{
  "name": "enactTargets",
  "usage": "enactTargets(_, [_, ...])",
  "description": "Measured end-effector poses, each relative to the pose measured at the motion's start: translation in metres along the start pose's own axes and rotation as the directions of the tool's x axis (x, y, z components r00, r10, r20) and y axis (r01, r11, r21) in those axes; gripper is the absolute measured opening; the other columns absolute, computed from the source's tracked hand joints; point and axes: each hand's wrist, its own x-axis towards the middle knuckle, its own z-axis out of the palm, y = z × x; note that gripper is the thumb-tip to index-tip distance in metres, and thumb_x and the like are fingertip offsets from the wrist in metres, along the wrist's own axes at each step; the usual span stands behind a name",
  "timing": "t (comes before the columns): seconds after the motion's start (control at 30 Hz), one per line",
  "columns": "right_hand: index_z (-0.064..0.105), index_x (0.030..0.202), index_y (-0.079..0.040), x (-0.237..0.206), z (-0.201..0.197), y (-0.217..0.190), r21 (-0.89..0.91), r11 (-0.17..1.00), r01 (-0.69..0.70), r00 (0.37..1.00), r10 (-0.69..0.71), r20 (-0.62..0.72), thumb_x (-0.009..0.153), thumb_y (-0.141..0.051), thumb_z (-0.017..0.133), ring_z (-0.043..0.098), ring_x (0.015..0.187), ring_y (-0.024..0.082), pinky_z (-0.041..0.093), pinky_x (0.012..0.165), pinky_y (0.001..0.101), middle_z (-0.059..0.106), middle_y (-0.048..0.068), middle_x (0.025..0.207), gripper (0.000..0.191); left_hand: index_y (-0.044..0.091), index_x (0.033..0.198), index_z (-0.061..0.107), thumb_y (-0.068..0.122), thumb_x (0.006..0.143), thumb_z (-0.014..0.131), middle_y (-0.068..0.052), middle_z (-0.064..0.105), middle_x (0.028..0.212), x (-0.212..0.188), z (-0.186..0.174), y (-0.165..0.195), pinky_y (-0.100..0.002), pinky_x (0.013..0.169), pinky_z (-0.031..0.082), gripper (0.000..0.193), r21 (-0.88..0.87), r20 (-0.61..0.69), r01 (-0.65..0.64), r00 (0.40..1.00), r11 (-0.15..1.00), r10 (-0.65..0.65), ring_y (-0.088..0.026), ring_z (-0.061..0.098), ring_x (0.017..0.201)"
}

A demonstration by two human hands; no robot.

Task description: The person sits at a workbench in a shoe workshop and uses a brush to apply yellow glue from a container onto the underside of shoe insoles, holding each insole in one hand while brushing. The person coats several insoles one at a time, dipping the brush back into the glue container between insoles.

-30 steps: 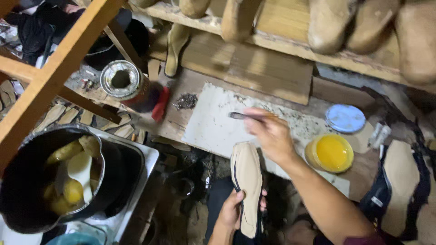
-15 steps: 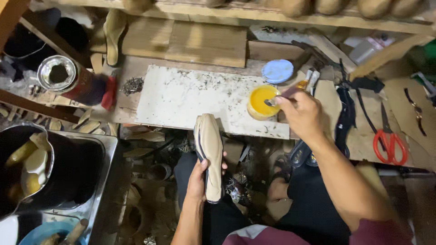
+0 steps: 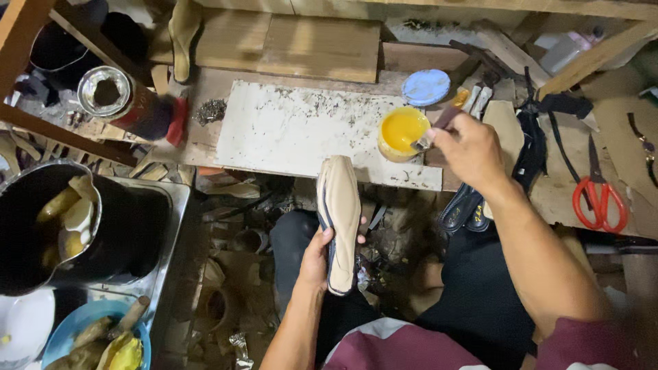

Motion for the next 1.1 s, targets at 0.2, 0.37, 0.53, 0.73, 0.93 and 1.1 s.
enactTargets(0.2, [0.066,0.108,-0.002,0.001,0.006,0.025,0.593,0.715,-0.371,0.913,0.163,0.375,0.095,-0.016,0.072,0.070,0.087,0.019,0.058,0.079,0.0322,0.072,0.010,0.097,0.020,0.004,0.152,0.034,0.033,0.090,0.058,-0.023,0.061,0.133,-0.005,0.022,-0.005,-0.036,0.066,0.060,0.072,0.073,0.010,0.012,1.000,0.997,-0.012,-0.027,0.070,0.096])
enactTargets(0.37, [0.064,0.109,-0.002,-0.041,0.029,-0.013,0.672,0.718,-0.185,0.980,0.083,0.180,0.089,-0.007,0.076,0.071,0.094,0.017,0.061,0.085,0.0316,0.072,0.010,0.102,0.024,0.004,0.156,0.032,0.029,0.088,0.058,-0.023,0.061,0.132,-0.001,0.043,-0.014,-0.036,0.083,0.059,0.077,0.117,-0.003,0.009,1.000,0.993,-0.009,-0.029,0.070,0.098])
enactTargets(0.53, [0.066,0.109,0.000,-0.055,0.035,-0.052,0.454,0.890,0.026,0.997,0.012,-0.080,0.094,-0.009,0.075,0.074,0.091,0.015,0.062,0.080,0.0294,0.075,0.009,0.100,0.020,0.002,0.156,0.033,0.028,0.088,0.059,-0.023,0.062,0.132,0.001,0.056,-0.018,-0.036,0.085,0.057,0.078,0.158,0.029,0.031,0.999,0.987,-0.036,-0.029,0.069,0.100])
enactTargets(0.73, [0.072,0.107,-0.002,-0.054,0.024,-0.058,0.359,0.930,0.084,0.996,-0.076,-0.037,0.096,-0.013,0.075,0.074,0.089,0.011,0.059,0.079,0.0282,0.078,0.006,0.097,0.016,0.002,0.156,0.033,0.028,0.087,0.059,-0.021,0.062,0.130,0.002,0.053,-0.020,-0.035,0.085,0.057,0.078,0.207,0.035,0.028,0.999,0.978,-0.036,-0.029,0.069,0.098])
enactTargets(0.93, [0.073,0.102,-0.005,-0.069,0.026,-0.058,0.384,0.923,0.039,0.945,-0.159,0.285,0.091,-0.016,0.075,0.074,0.084,0.012,0.059,0.074,0.0280,0.078,0.005,0.092,0.016,0.004,0.152,0.040,0.039,0.095,0.054,-0.021,0.063,0.124,0.009,0.030,-0.031,-0.034,0.076,0.058,0.069,0.164,0.001,0.011,1.000,0.986,-0.011,-0.026,0.069,0.095])
enactTargets(1.1, [0.074,0.099,-0.005,-0.089,0.033,-0.051,0.352,0.927,-0.129,0.893,-0.046,0.447,0.091,-0.016,0.074,0.074,0.076,0.014,0.058,0.071,0.0294,0.077,0.005,0.082,0.014,-0.003,0.144,0.055,0.054,0.106,0.043,-0.024,0.068,0.122,0.017,0.015,-0.039,-0.033,0.080,0.058,0.070,-0.001,-0.036,0.027,0.999,1.000,-0.027,-0.023,0.069,0.098])
